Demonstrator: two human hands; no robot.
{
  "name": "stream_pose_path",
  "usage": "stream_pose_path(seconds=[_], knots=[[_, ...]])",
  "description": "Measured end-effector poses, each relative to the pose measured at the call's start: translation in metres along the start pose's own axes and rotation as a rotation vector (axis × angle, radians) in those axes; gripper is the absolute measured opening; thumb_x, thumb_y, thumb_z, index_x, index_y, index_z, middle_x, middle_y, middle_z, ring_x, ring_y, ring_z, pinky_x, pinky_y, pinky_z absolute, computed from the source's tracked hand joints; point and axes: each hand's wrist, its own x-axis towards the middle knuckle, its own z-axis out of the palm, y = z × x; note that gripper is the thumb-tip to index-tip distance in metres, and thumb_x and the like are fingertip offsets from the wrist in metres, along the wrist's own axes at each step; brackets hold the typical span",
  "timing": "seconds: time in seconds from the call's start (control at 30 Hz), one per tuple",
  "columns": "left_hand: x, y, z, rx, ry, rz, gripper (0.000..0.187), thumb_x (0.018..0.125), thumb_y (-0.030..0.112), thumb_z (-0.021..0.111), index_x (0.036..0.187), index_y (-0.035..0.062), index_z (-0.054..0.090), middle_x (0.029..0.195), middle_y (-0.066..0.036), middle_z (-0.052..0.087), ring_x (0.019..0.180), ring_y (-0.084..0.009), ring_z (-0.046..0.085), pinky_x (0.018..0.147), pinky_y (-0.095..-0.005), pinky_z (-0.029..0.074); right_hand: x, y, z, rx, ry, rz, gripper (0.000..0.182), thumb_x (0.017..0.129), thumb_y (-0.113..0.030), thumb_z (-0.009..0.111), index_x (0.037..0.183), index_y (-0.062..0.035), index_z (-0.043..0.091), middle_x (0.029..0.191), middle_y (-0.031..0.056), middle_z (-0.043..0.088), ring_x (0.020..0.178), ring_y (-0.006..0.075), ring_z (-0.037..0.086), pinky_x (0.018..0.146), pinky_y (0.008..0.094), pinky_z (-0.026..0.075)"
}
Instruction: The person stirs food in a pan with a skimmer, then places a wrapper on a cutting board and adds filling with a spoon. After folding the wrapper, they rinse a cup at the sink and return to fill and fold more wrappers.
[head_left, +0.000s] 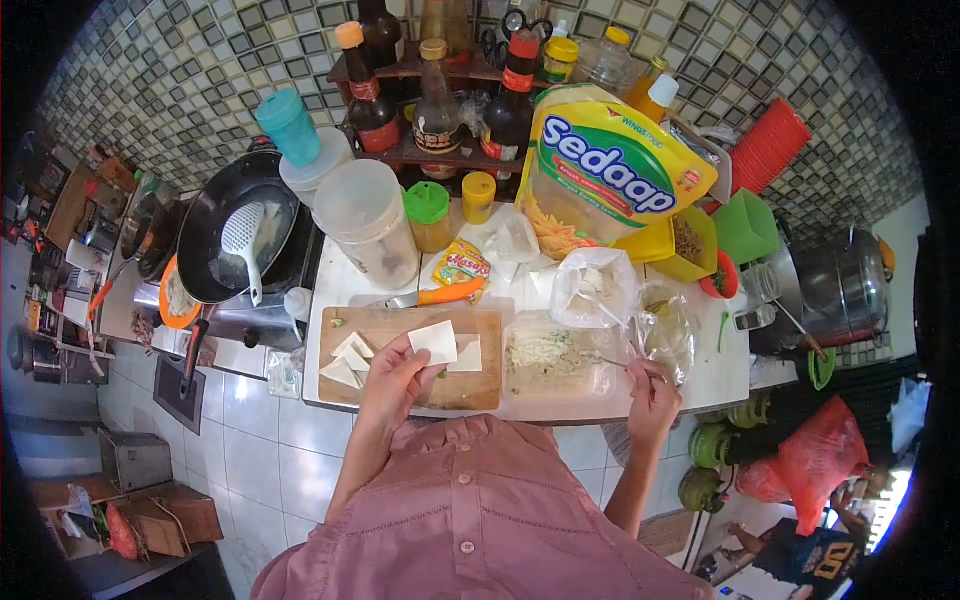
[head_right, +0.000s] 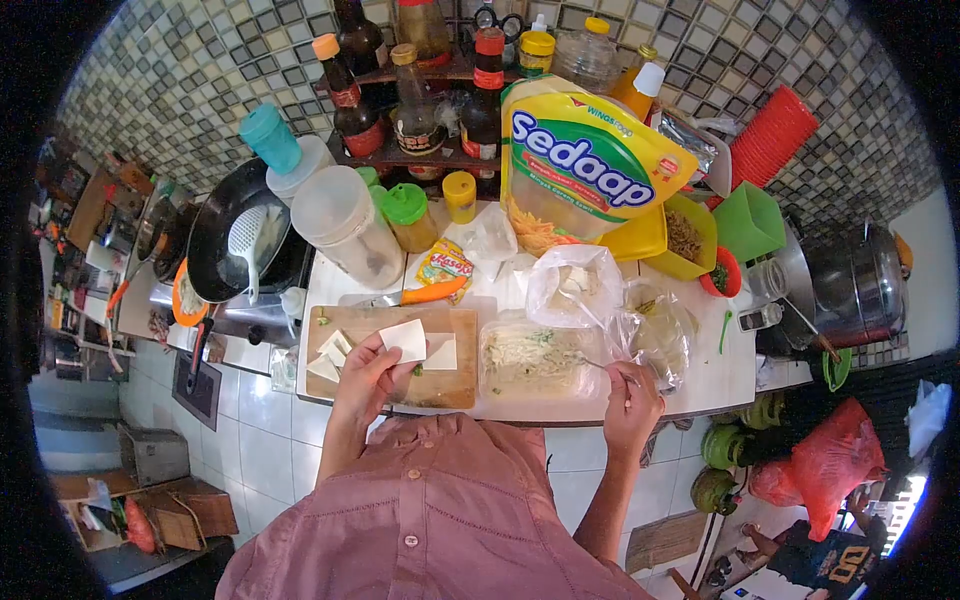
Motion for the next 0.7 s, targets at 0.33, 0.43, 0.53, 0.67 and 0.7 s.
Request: stream_pose_path(seconds=[0.33,0.43,0.53,0.67,0.7], knots=[[0.0,0.004,0.006,-0.021,0.004,-0.017,0.022,0.085,0.0,0.045,0.106,-0.0078,0.049,0.101,-0.012,0.057,0.093,-0.0172,0.057,0.081,-0.0259,0.05,-0.008,0.034,0.01,0.173,0.108,0.425,0.019,0.087,-0.012,0.051,0.081,0.0043,0.059,0.06,0.0023,0.054,0.049,0.0053,0.044,0.043,0.0205,0.034],[0.001,0.002,0.002,-0.018,0.002,-0.023,0.026,0.084,0.001,0.047,0.108,-0.0082,0.049,0.103,-0.015,0.056,0.092,-0.0212,0.059,0.08,-0.027,0.051,-0.014,0.045,0.021,0.334,0.095,0.515,0.019,0.088,-0.013,0.05,0.08,0.0034,0.058,0.061,0.0022,0.054,0.044,0.0031,0.039,0.038,0.0194,0.029],[0.0,0.003,0.002,-0.027,0.005,-0.018,0.026,0.084,0.001,0.047,0.109,-0.0082,0.049,0.103,-0.015,0.056,0.093,-0.0213,0.058,0.08,-0.0268,0.051,-0.018,0.048,0.029,0.468,0.138,0.566,0.021,0.088,-0.015,0.051,0.077,0.0014,0.056,0.062,0.0023,0.053,0.041,0.0021,0.035,0.035,0.0186,0.023],[0.0,0.003,0.001,-0.022,0.002,-0.018,0.026,0.084,0.001,0.046,0.109,-0.0085,0.048,0.103,-0.015,0.056,0.094,-0.0217,0.058,0.081,-0.0277,0.051,-0.017,0.043,0.025,0.685,0.217,0.69,0.024,0.089,-0.019,0.05,0.071,-0.0027,0.053,0.056,-0.0008,0.045,0.04,0.0028,0.029,0.035,0.0194,0.018],[0.0,0.004,0.003,-0.024,-0.004,-0.019,0.026,0.085,0.002,0.045,0.109,-0.0089,0.048,0.102,-0.014,0.056,0.093,-0.0201,0.058,0.081,-0.0276,0.051,-0.017,0.045,0.024,0.685,0.218,0.691,0.024,0.089,-0.019,0.05,0.071,-0.0027,0.053,0.056,-0.0008,0.045,0.04,0.0028,0.029,0.035,0.0194,0.018]])
